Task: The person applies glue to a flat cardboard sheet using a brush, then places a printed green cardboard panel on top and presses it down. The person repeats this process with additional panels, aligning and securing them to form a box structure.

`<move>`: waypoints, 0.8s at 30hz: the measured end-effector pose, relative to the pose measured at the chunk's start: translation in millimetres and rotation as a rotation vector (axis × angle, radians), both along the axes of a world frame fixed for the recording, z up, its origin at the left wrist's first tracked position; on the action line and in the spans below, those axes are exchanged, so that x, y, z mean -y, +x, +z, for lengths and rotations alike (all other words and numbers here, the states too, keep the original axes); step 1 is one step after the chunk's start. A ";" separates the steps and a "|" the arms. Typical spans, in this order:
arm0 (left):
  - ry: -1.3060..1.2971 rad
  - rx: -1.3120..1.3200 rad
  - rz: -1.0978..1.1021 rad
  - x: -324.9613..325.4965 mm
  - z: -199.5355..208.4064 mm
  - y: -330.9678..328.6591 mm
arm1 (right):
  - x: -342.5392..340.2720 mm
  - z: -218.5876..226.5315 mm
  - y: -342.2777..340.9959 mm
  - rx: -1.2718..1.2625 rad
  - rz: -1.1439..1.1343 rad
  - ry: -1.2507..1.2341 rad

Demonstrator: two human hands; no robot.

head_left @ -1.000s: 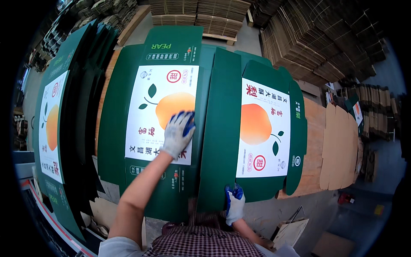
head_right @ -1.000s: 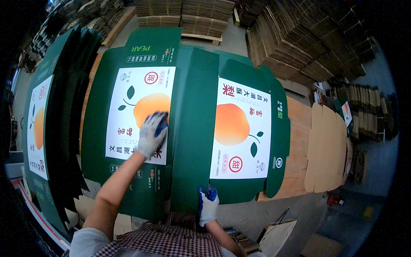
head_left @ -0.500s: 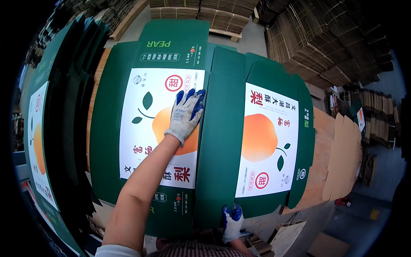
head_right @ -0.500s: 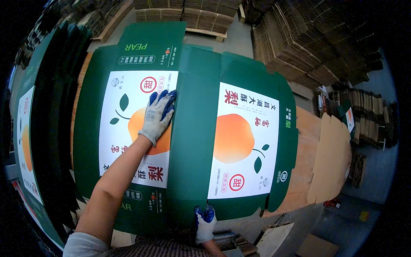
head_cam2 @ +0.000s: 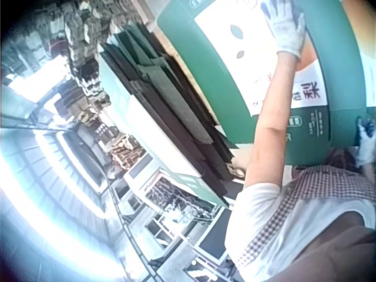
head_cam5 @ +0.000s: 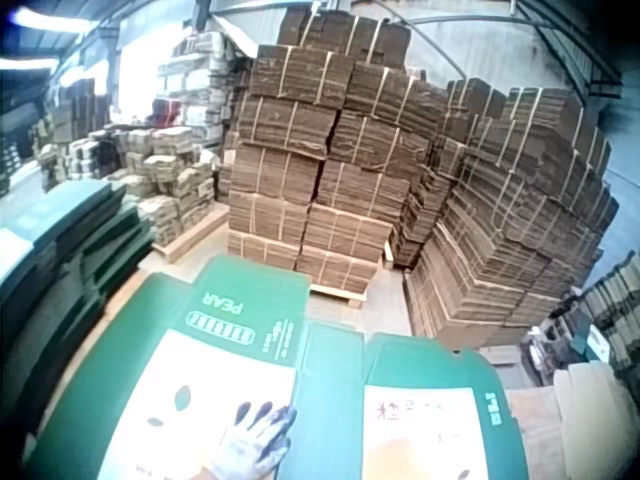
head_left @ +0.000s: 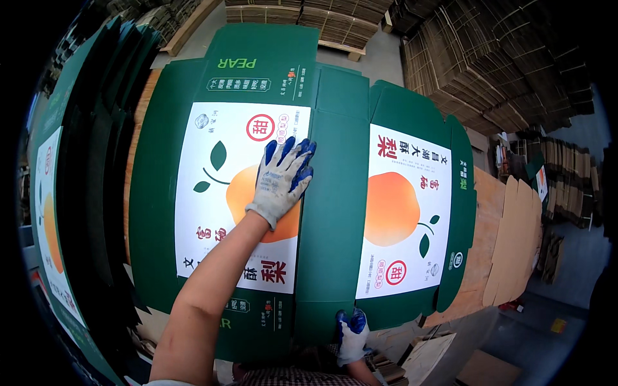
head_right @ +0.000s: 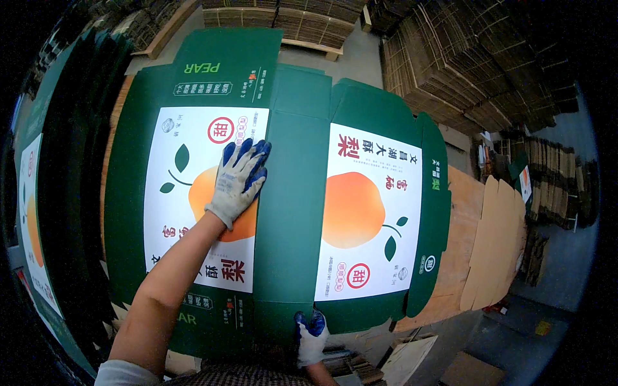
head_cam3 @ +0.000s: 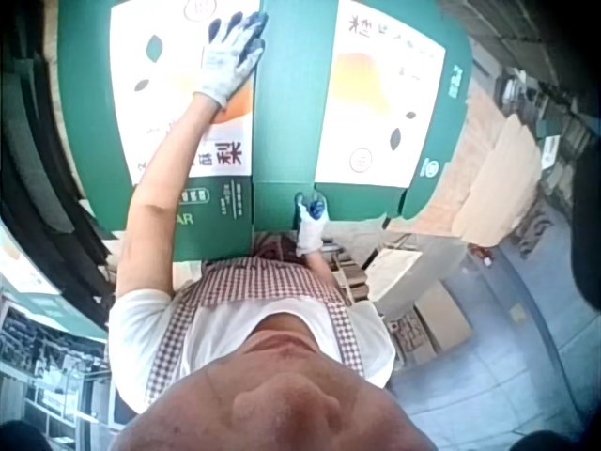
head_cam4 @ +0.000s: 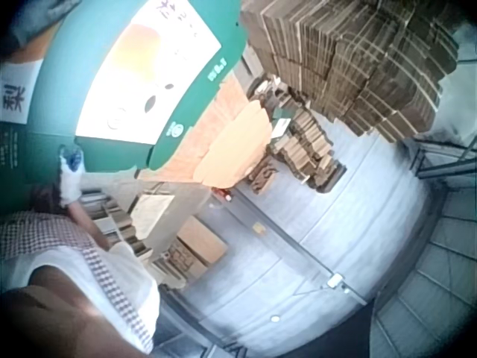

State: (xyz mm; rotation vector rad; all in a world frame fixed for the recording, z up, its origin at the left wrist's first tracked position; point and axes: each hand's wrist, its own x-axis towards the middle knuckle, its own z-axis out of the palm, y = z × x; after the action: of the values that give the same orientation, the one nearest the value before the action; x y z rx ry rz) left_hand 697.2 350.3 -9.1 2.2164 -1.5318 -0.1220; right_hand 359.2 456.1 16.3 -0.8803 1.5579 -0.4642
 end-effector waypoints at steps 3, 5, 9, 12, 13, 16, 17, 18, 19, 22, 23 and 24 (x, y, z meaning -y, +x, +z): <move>0.041 0.019 0.008 -0.9 -3.6 -0.1 | 1.9 -4.1 -1.4 -0.013 0.039 -0.011; 0.039 0.016 0.013 -0.6 -2.5 -0.7 | 2.1 -6.5 -2.4 -0.024 0.042 -0.012; 0.051 0.021 0.009 -0.1 1.9 -1.6 | 5.8 -0.5 4.9 -0.058 0.054 -0.038; 0.041 0.026 0.004 0.4 2.7 -2.1 | 6.7 -0.6 4.2 -0.116 0.086 -0.055; 0.040 0.027 0.001 1.0 1.6 -1.6 | 6.9 -2.4 3.8 -0.128 0.094 -0.058; 0.047 0.030 -0.003 0.6 0.4 -1.8 | 4.9 -12.3 -5.3 -0.082 0.079 -0.034; 0.049 0.032 -0.003 0.5 0.1 -1.1 | 4.5 -15.7 -8.6 -0.047 0.057 -0.021; 0.044 0.021 -0.010 0.3 -0.1 0.0 | 4.6 -17.8 -11.2 -0.017 0.041 -0.006; 0.039 0.010 -0.017 -0.1 -0.2 1.5 | 4.6 -19.3 -14.2 0.014 0.024 0.010; 0.017 -0.002 -0.060 -2.1 2.4 3.1 | 6.1 -21.3 -22.0 0.068 0.015 0.047; 0.009 -0.001 -0.077 -2.3 3.2 3.6 | 6.8 -22.8 -23.6 0.070 0.027 0.049; 0.003 -0.007 -0.084 -2.3 3.8 3.5 | 7.2 -23.4 -24.0 0.074 0.030 0.048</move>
State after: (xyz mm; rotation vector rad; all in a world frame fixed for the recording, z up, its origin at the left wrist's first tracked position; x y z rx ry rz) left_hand 700.8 352.6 -5.3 2.1523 -1.6223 -0.1575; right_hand 335.2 448.9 -7.1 -0.8401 1.4803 -0.4315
